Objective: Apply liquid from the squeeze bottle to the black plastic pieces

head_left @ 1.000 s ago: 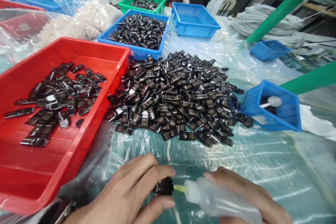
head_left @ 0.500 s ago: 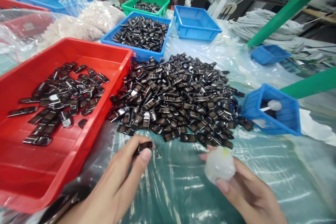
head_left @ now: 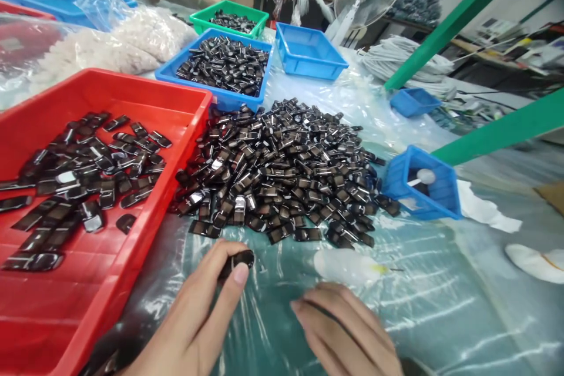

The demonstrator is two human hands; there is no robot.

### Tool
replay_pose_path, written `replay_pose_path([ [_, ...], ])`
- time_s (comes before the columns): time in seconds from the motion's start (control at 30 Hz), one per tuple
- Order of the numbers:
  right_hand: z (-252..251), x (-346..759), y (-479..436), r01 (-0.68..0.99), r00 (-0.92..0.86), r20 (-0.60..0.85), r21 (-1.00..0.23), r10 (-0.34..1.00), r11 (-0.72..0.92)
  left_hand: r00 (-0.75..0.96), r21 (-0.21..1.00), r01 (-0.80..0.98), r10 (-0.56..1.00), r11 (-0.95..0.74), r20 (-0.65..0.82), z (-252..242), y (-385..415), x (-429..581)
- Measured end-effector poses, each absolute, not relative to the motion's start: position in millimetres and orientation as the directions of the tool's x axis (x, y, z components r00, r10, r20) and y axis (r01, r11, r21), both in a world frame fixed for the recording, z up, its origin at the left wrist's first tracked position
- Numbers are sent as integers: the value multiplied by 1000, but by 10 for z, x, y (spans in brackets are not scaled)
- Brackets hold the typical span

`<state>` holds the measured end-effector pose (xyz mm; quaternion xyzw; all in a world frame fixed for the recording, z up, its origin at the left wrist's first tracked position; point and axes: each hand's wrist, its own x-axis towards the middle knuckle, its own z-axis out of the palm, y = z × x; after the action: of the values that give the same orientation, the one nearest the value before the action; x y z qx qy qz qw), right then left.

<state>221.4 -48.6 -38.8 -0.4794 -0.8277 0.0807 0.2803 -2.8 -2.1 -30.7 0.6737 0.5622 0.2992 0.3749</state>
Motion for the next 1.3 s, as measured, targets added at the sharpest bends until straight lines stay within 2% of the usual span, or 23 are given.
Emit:
replay_pose_path([
  [0.1, -383, 1981, -281, 736, -476, 393, -311, 787, 601, 288, 856, 493, 958, -157, 10, -314, 1, -49],
  [0.13, -380, 1919, -206, 754, -502, 318, -295, 804, 587, 307, 854, 489, 951, -178, 22, -316, 4, -64],
  [0.27, -354, 1802, -28, 757, -488, 314, -312, 814, 574, 350, 848, 484, 936, -218, 41, -320, -2, -104],
  [0.33, -324, 1806, -29, 710, -430, 342, -444, 836, 547, 350, 845, 482, 935, -234, 60, -311, -7, -85],
  [0.4, -276, 1823, -64, 576, -312, 310, -690, 898, 438, 357, 840, 476, 930, -262, 87, -295, -8, -49],
  [0.47, -215, 1837, -103, 338, -192, 165, -915, 968, 223, 385, 842, 455, 917, -290, 107, -276, -5, -16],
  [0.53, -151, 1842, -126, 71, -151, -53, -997, 987, -43, 428, 846, 430, 896, -315, 117, -263, 0, 2],
  [0.57, -122, 1842, -130, -59, -160, -164, -983, 973, -175, 450, 847, 421, 885, -326, 117, -261, 2, 4],
  [0.63, -75, 1837, -125, -260, -237, -339, -881, 910, -396, 490, 844, 406, 863, -351, 124, -271, 8, -2],
  [0.73, -55, 1828, -110, -414, -345, -427, -730, 836, -543, 524, 834, 358, 830, -421, 194, -312, 16, -18],
  [0.83, -116, 1820, -109, -498, -383, -441, -641, 812, -583, 535, 813, 329, 804, -481, 259, -355, 20, -23],
  [0.97, -236, 1812, -117, -567, -482, -357, -569, 800, -596, 550, 759, 335, 770, -558, 323, -380, 18, -14],
  [1.07, -236, 1813, -118, -541, -481, -399, -566, 781, -622, 586, 696, 331, 717, -637, 377, -356, 7, -18],
  [1.2, -141, 1820, -121, -517, -443, -398, -618, 803, -592, 646, 713, 387, 724, -585, 243, -303, -15, -48],
  [1.3, -96, 1830, -135, -534, -405, -387, -636, 829, -557, 591, 700, 379, 740, -605, 321, -290, -17, -55],
])
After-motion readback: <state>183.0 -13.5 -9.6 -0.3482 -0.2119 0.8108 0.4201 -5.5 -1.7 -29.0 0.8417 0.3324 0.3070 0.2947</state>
